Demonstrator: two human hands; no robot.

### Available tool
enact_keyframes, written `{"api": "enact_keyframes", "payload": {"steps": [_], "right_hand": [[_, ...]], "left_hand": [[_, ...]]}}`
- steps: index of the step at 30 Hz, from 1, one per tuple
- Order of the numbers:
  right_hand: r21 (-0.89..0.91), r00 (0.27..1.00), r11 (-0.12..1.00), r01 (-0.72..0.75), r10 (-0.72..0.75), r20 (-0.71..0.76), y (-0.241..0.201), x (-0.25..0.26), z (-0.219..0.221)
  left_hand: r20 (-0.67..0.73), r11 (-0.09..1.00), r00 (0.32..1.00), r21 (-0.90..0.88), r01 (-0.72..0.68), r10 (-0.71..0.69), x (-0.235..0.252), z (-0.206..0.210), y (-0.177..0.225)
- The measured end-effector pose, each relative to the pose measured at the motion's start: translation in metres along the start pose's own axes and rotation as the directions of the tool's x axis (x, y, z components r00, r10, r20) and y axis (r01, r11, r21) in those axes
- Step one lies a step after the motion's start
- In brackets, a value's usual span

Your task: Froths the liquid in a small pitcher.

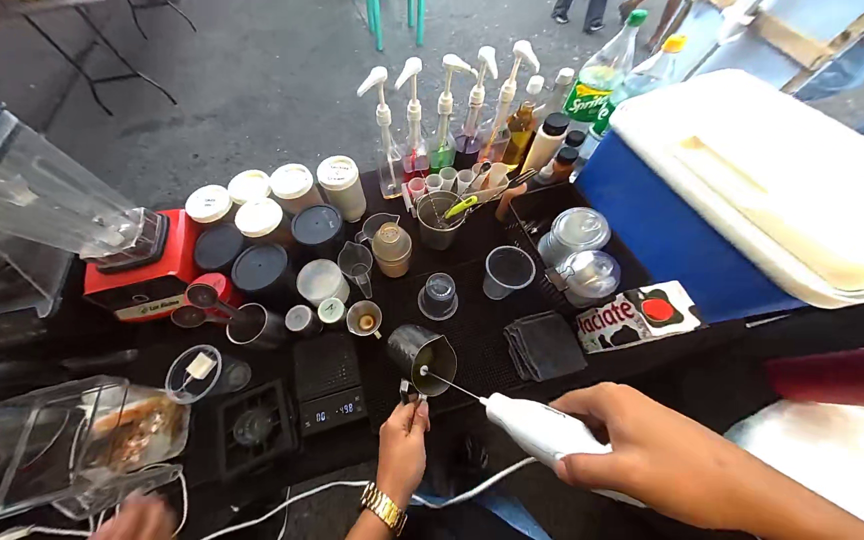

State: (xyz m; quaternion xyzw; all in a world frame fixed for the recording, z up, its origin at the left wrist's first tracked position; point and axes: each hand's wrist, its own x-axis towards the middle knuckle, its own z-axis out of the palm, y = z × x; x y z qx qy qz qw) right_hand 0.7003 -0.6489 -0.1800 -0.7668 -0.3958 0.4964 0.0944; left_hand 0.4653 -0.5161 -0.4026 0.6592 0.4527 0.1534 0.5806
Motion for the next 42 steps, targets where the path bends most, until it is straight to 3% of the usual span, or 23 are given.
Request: {"api": "enact_keyframes", "payload": {"steps": [12, 19, 42], "right_hand": [[-0.337, 0.993, 0.942, 0.003, 0.035, 0.108, -0.047, 0.024, -0.022], [-0.349, 0.992, 0.937, 0.024, 0.02, 0.123, -0.055, 0.033, -0.02], [-0.428, 0.995, 0.904, 0.008, 0.036, 0.094, -0.072, 0.046, -0.019]], "left_hand": [[-0.124, 1.0, 0.992, 0.015, -0.022, 0.024, -0.015, 0.02, 0.011], [-0.159, 0.995, 0.984, 0.078, -0.067, 0.079, -0.018, 0.024, 0.01], [-0.19, 0.996, 0.98, 0.075, -0.049, 0.062, -0.018, 0.02, 0.013]]}}
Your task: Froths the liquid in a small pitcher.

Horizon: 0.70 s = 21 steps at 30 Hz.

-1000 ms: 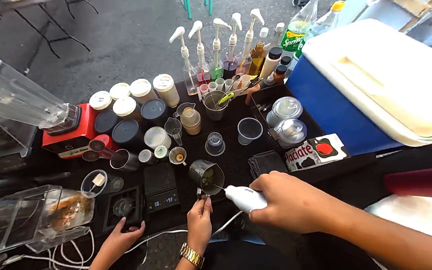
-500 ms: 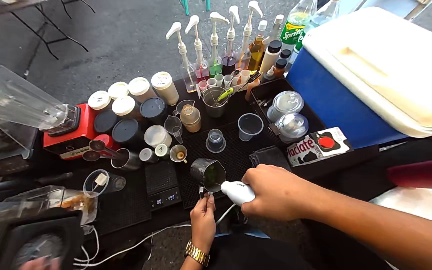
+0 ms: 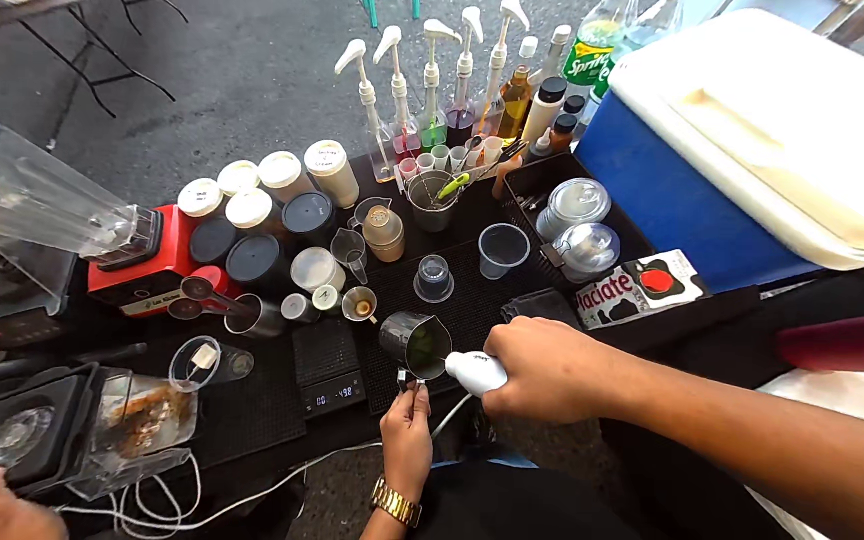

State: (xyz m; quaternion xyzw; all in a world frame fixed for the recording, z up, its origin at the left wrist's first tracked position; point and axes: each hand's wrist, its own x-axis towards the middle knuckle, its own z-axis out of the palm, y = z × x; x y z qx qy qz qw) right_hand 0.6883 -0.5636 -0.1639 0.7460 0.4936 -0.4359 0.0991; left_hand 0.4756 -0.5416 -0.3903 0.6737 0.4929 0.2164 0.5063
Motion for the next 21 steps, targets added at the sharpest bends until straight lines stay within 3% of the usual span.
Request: {"api": "enact_keyframes", "payload": {"steps": [21], "right_hand": [[-0.029, 1.0, 1.0, 0.011, -0.011, -0.008, -0.0082, -0.0014, -0.005]], "left_hand": [[-0.001, 1.0, 1.0, -0.03, -0.002, 0.002, -0.0006, -0.0028, 0.0022]]}}
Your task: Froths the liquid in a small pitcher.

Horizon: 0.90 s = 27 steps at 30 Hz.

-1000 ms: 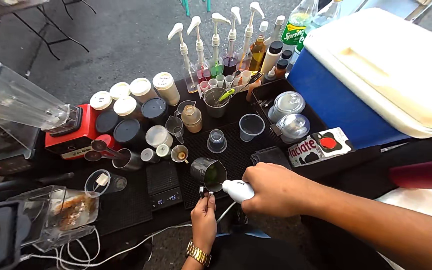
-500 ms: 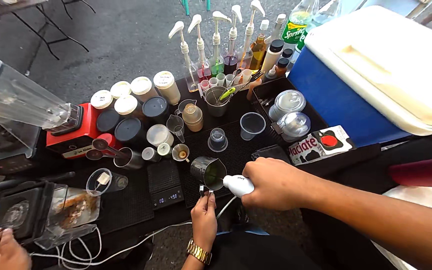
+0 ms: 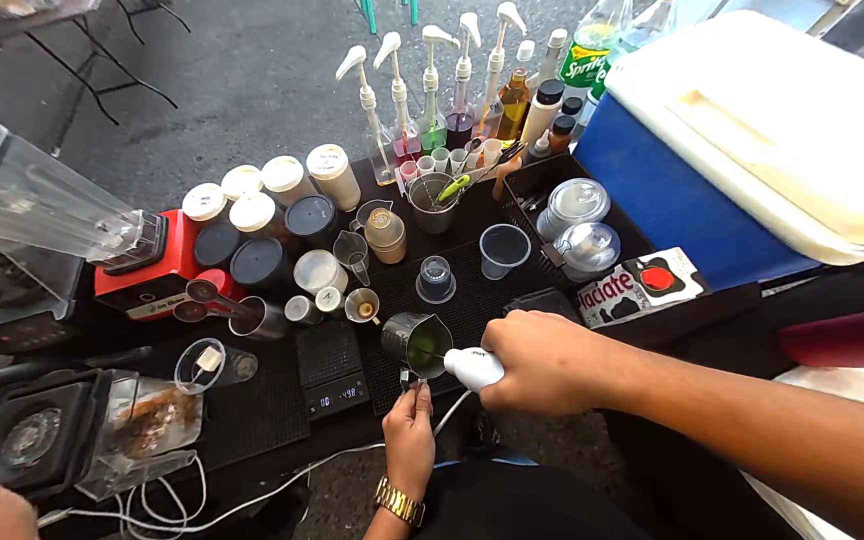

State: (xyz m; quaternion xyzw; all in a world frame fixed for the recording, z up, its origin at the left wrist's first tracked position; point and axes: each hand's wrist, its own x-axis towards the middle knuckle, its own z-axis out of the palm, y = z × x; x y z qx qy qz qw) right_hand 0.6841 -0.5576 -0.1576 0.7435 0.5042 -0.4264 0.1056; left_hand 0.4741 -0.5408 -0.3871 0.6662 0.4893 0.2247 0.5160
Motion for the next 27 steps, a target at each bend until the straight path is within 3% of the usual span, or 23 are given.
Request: {"api": "enact_keyframes", "payload": {"steps": [27], "right_hand": [[-0.031, 1.0, 0.999, -0.021, 0.021, -0.023, -0.0006, -0.0024, -0.0035]], "left_hand": [[-0.018, 1.0, 1.0, -0.014, 0.006, -0.006, 0.0015, 0.0046, 0.0035]]}}
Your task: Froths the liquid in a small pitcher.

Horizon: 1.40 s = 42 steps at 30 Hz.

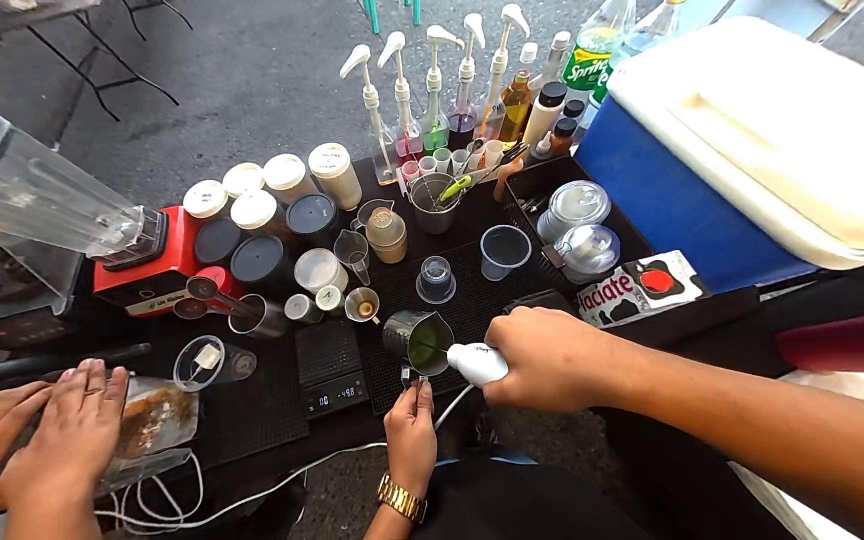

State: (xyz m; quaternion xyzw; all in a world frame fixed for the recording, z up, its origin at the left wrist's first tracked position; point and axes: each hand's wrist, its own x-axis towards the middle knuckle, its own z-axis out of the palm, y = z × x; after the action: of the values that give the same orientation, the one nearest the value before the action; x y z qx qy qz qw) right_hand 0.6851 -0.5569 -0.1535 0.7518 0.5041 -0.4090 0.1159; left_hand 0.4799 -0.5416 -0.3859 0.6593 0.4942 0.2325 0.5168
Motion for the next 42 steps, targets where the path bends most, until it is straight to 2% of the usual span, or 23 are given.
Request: {"api": "enact_keyframes", "payload": {"steps": [42], "right_hand": [[-0.033, 1.0, 0.999, -0.003, 0.003, -0.002, -0.007, -0.006, 0.0053]], "left_hand": [[0.001, 0.998, 1.0, -0.061, 0.001, -0.001, -0.0054, -0.0019, -0.0019]]}}
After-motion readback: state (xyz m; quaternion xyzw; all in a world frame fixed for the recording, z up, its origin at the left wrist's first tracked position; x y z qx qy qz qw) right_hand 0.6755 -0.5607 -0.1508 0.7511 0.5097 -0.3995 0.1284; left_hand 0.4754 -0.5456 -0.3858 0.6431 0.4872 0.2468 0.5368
